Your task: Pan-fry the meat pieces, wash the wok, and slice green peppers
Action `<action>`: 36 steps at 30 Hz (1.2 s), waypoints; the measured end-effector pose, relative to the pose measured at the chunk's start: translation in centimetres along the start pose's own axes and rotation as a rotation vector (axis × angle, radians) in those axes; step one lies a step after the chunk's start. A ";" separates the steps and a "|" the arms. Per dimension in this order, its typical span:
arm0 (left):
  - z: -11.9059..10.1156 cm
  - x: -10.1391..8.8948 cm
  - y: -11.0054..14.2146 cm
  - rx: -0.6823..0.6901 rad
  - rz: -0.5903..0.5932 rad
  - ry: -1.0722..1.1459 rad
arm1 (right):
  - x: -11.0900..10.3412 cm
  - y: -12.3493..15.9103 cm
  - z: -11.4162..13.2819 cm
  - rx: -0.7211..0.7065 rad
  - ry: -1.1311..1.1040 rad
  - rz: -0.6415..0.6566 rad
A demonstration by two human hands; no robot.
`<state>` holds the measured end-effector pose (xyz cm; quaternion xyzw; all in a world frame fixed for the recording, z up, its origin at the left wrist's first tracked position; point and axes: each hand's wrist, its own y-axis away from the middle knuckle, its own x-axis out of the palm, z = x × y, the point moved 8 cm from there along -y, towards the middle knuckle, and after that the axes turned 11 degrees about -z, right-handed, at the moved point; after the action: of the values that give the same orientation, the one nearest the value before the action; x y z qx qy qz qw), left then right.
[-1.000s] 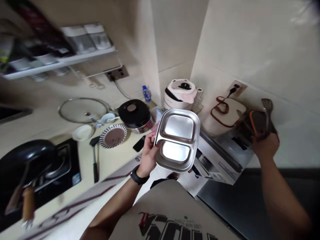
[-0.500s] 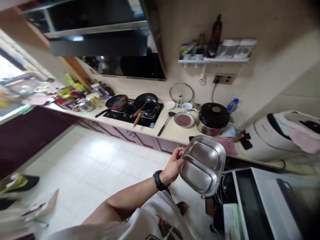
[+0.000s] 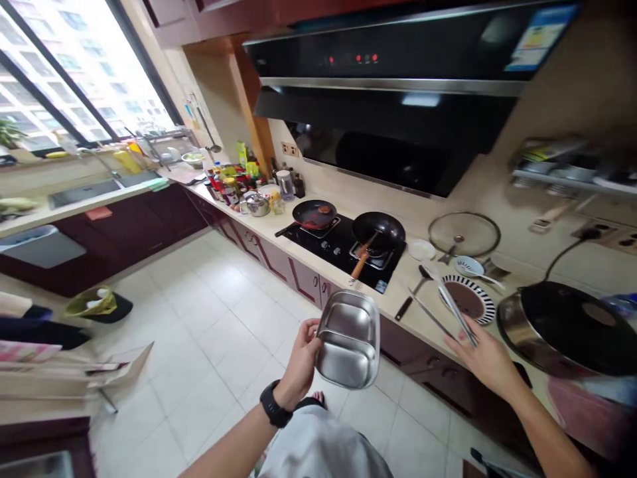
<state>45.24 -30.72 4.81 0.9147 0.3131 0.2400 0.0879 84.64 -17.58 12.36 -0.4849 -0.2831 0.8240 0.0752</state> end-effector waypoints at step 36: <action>-21.1 -15.7 -43.4 -0.101 -0.308 0.047 | 48.1 -37.0 29.5 -0.665 0.731 0.604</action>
<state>0.97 -5.93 3.60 0.8444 0.4390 0.2604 0.1624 29.32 20.61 6.78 -0.7951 -0.3314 0.4545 -0.2269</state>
